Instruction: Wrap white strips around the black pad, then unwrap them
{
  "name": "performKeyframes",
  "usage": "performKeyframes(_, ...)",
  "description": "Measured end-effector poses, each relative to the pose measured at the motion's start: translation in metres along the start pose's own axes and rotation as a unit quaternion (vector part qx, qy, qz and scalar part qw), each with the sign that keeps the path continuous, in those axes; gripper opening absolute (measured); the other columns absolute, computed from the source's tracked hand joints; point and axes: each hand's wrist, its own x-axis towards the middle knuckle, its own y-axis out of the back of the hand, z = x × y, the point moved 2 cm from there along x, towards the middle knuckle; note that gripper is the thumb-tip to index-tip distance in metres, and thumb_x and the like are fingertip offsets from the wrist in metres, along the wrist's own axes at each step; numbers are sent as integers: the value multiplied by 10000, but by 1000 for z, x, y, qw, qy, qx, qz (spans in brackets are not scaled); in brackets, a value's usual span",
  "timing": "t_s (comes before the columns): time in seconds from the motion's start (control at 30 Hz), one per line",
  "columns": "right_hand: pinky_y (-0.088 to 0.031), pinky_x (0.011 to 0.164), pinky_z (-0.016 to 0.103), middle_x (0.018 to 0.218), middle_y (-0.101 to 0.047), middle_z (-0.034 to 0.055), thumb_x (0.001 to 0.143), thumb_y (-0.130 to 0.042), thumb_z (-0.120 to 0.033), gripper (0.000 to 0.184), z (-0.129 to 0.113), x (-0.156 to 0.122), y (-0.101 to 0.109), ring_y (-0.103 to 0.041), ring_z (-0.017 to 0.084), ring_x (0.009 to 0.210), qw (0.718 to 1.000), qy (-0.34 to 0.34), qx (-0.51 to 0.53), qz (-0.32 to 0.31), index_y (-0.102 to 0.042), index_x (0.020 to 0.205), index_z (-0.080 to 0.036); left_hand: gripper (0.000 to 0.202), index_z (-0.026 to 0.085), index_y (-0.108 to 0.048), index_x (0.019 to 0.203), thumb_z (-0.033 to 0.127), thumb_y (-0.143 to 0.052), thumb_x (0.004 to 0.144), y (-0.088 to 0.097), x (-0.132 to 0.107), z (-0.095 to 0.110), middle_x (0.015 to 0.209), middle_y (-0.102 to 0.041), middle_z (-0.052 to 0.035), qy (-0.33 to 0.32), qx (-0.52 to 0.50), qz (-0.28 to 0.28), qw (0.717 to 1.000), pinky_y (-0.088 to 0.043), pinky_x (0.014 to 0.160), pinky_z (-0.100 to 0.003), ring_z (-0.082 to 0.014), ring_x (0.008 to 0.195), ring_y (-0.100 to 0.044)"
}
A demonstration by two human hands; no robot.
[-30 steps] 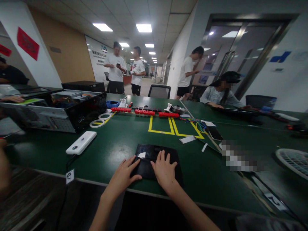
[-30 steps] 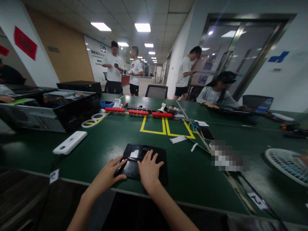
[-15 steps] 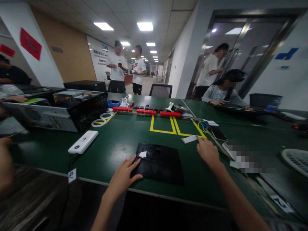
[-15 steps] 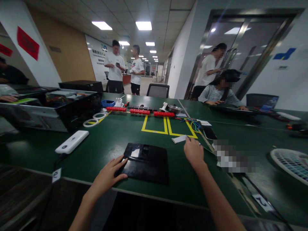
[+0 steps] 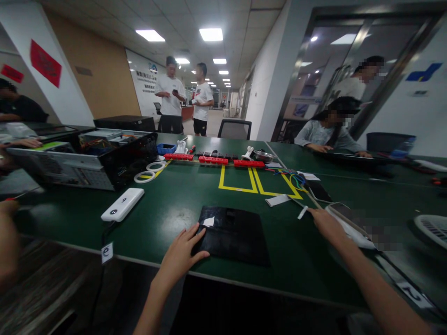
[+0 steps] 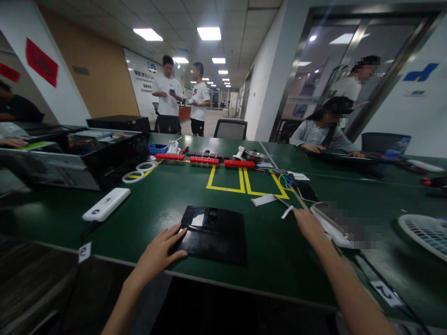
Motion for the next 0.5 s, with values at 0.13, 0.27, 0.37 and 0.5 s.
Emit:
performKeyframes(0.13,-482,615,317,842,-678,120,775,-409,-59,342,7,5,16,-632,213,720,998,19,26,58,-694,940,-149,574,266,-466,1331,504,-562,818,-1,0,1,1421,-425,-92,-3,-5,1,1000,-295,1075,-449,-246,1285,-420)
performKeyframes(0.27,-418,491,299,718,-666,113,825,-457,-191,255,4,5,51,-595,202,585,977,76,48,193,-710,845,-161,628,262,-431,1357,493,-595,796,1,1,0,1424,-420,-98,0,-53,9,999,-287,1077,-460,-258,1288,-414)
performKeyframes(0.37,-453,547,326,819,-673,120,861,-431,-259,294,-19,-2,84,-617,230,682,966,97,54,233,-688,974,-172,599,241,-378,1388,450,-535,849,9,1,-2,1419,-430,-94,14,-150,49,987,-332,1057,-426,-237,1287,-418)
performKeyframes(0.5,-500,738,375,934,-666,85,883,-393,-210,310,-85,-25,128,-619,220,841,938,183,115,272,-631,1080,-178,415,198,-489,1294,360,-419,919,29,-4,2,1311,-554,-98,65,-217,183,957,-381,1022,-419,-224,1229,-489)
